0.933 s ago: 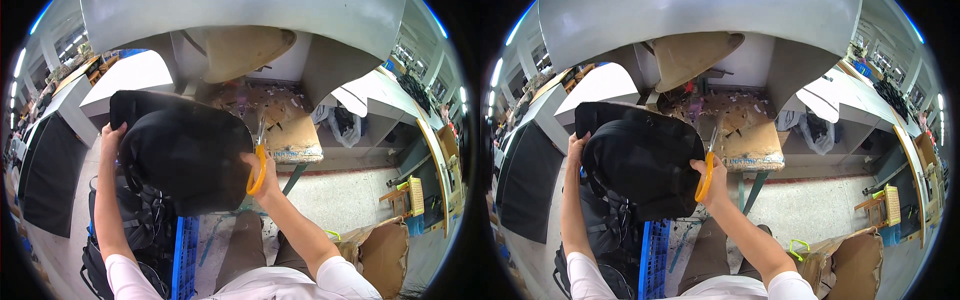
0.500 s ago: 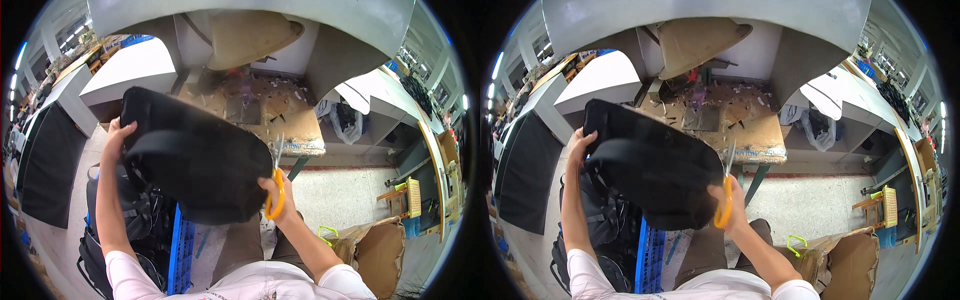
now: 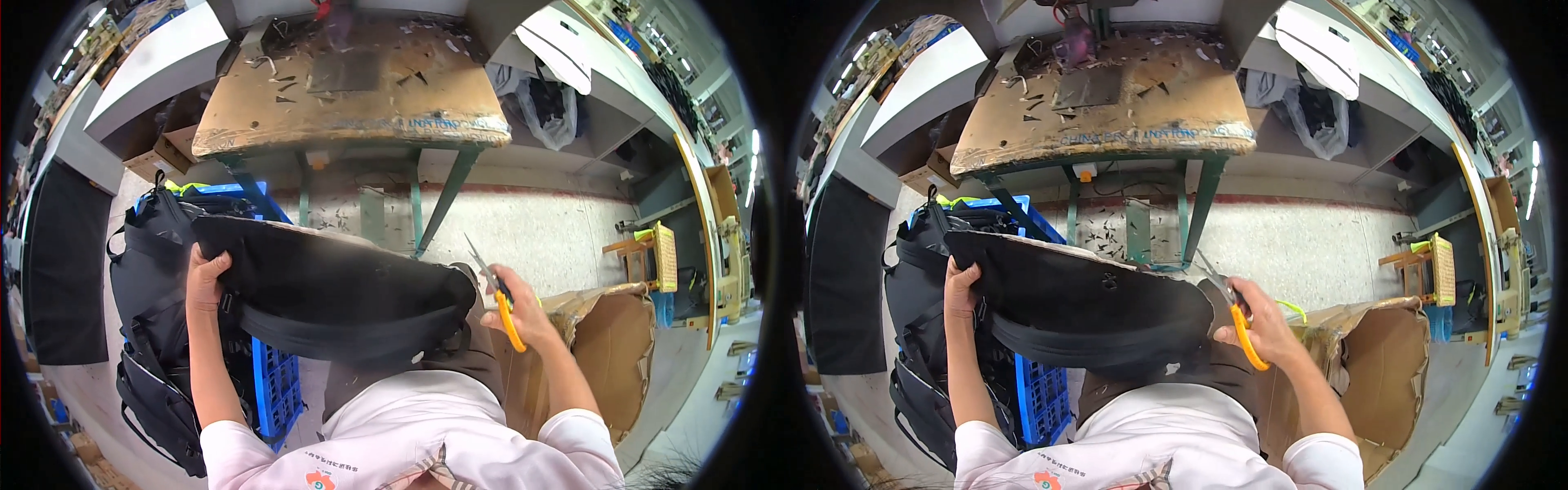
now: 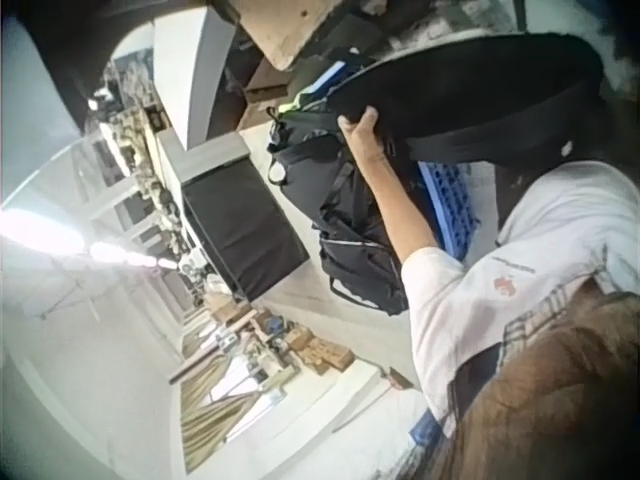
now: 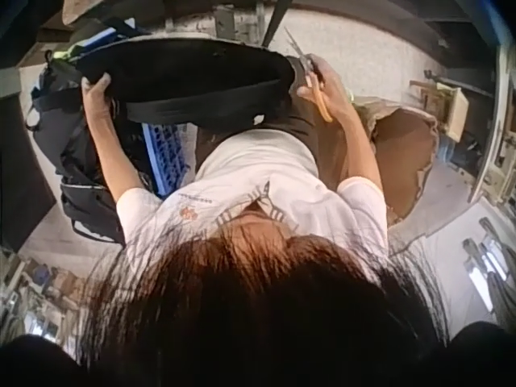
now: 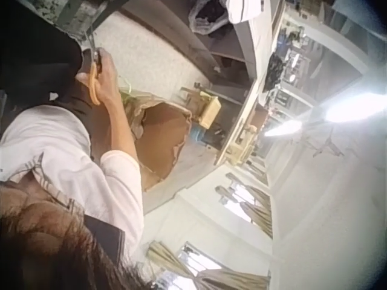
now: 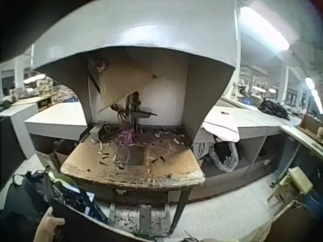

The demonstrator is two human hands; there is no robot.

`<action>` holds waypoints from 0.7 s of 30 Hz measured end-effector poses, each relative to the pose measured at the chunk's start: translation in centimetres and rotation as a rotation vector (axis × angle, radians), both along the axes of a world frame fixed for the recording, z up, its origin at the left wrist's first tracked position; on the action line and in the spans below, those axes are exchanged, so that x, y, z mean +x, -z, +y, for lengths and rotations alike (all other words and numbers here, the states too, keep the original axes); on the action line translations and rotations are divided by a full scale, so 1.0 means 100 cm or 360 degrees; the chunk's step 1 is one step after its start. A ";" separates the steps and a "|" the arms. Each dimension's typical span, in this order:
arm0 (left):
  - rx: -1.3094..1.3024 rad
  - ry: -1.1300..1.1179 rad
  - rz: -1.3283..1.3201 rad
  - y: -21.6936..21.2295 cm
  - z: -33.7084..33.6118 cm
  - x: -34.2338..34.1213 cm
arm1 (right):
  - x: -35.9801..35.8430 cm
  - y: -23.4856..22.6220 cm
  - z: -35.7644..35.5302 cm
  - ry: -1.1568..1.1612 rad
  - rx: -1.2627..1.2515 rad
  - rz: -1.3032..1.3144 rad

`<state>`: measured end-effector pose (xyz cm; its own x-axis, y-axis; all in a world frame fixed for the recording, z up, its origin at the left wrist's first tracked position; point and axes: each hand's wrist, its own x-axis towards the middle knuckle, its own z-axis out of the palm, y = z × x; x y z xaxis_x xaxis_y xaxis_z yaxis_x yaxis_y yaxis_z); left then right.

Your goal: Trimming excess fabric and threads from backpacks using scissors in a workshop.

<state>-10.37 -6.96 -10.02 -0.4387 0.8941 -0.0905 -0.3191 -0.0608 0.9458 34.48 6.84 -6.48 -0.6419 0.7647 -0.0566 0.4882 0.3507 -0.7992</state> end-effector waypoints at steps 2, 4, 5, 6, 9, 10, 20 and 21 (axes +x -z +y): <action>0.0023 0.0072 -0.0025 0.002 0.001 0.000 | -0.001 -0.020 0.007 -0.0048 0.0146 -0.0044; 0.0048 0.0039 0.0037 -0.006 0.005 0.012 | -0.009 -0.044 0.012 -0.0338 0.0491 -0.0348; 0.0071 0.0000 0.0084 -0.009 0.006 0.017 | -0.012 -0.051 0.014 -0.0446 0.0589 -0.0380; 0.0078 0.0008 0.0092 -0.011 0.006 0.019 | -0.015 -0.055 0.016 -0.0436 0.0596 -0.0375; 0.0136 0.0034 0.0098 -0.013 0.008 0.024 | -0.022 -0.066 0.019 -0.0617 0.0757 -0.0552; 0.0148 0.0042 0.0082 -0.014 0.009 0.027 | -0.023 -0.069 0.020 -0.0613 0.0765 -0.0550; 0.0185 0.0008 -0.0017 -0.011 0.003 0.026 | -0.026 -0.064 0.018 -0.0776 0.0824 -0.0403; 0.0201 0.0029 0.0004 -0.014 0.004 0.028 | -0.026 -0.062 0.016 -0.0761 0.0784 -0.0320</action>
<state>-7.61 -6.59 -8.58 -0.4223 0.9061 0.0246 -0.3186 -0.1738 0.9318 31.84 8.48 -0.30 -0.9265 0.3695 0.0704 0.3124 0.8601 -0.4033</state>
